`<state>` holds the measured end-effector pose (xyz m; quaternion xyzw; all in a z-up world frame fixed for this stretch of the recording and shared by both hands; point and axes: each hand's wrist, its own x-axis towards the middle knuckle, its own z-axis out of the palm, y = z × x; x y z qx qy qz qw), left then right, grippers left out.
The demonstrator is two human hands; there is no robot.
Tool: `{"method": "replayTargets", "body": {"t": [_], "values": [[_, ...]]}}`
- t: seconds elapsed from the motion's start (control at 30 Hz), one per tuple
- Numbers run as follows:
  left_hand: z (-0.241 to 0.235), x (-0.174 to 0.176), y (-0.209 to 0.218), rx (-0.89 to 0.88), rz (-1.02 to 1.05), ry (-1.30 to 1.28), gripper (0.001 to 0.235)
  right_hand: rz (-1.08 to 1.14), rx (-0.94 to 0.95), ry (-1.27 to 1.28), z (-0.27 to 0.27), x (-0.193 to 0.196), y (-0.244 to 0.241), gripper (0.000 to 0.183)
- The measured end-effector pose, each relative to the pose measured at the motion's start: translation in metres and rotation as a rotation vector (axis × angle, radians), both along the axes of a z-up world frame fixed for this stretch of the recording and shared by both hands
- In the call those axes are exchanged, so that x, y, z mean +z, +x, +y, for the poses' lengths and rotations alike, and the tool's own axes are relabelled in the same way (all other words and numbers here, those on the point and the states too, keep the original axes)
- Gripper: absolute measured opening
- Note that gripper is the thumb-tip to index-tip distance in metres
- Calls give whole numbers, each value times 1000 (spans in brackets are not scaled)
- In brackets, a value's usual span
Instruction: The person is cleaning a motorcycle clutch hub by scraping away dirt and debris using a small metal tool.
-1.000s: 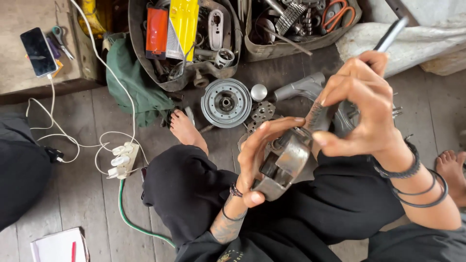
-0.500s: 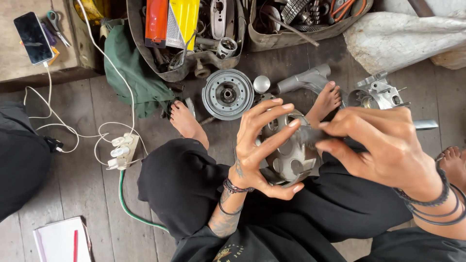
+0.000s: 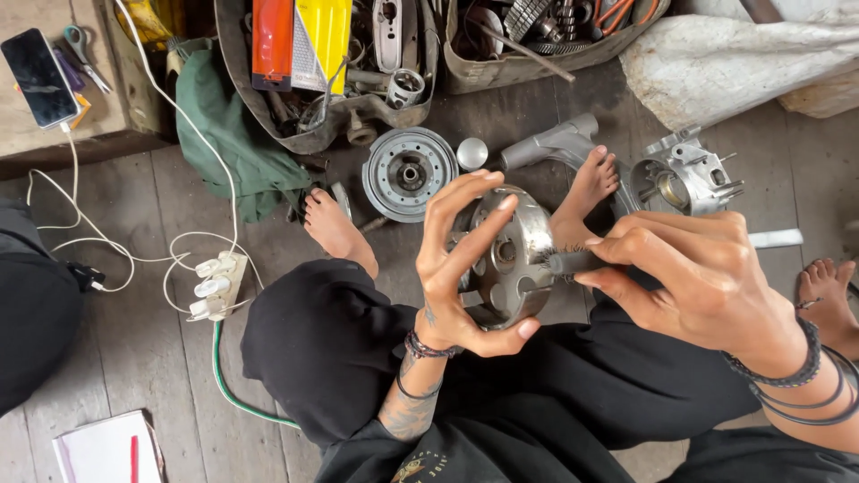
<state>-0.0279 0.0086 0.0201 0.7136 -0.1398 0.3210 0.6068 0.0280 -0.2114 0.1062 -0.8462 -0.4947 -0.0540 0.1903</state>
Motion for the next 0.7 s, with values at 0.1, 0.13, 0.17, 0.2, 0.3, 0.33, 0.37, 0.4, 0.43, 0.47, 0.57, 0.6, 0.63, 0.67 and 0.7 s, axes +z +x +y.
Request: {"method": "replayTargets", "body": {"t": [0.1, 0.13, 0.17, 0.2, 0.3, 0.33, 0.37, 0.4, 0.43, 0.47, 0.57, 0.6, 0.63, 0.67, 0.7], "values": [[-2, -1, -1, -94, -17, 70, 72, -11, 1, 60, 15, 14, 2, 28], [-5, -2, -2, -97, -11, 67, 72, -5, -2, 57, 15, 14, 2, 28], [-8, -2, -3, -97, -12, 48, 70, -22, 5, 88, 16, 14, 2, 29], [-11, -2, -4, -97, -12, 30, 69, -39, 13, 119, 17, 15, 2, 30], [-6, -2, -3, -53, 4, 59, 71, -16, 0, 90, 10, 9, -5, 29], [-7, -1, -2, -51, 3, 61, 71, -17, 2, 91, 10, 8, 0, 29], [-9, -1, -3, -85, -24, 74, 70, -32, -9, 88, 10, 8, 3, 29], [-11, -1, -4, -119, -51, 88, 69, -47, -20, 85, 9, 7, 7, 29], [-12, -1, -6, -121, -50, 86, 69, -47, -23, 84, 10, 8, 4, 29], [-13, 0, -8, -132, -12, 63, 70, -33, 0, 124, 10, 9, 1, 29], [-12, -1, -6, -124, 9, 49, 71, -48, 27, 135, 6, 8, -2, 31], [-10, -2, -5, -112, -7, 56, 70, -75, 24, 105, 4, 6, -3, 32], [-11, -2, -4, -111, -8, 56, 70, -76, 25, 105, 4, 9, -1, 32], [-12, -2, -4, -125, -10, 29, 70, -20, 61, 115, 5, 13, 1, 29], [-13, -3, -5, -139, -10, 0, 70, 38, 98, 124, 5, 16, 3, 27]]}}
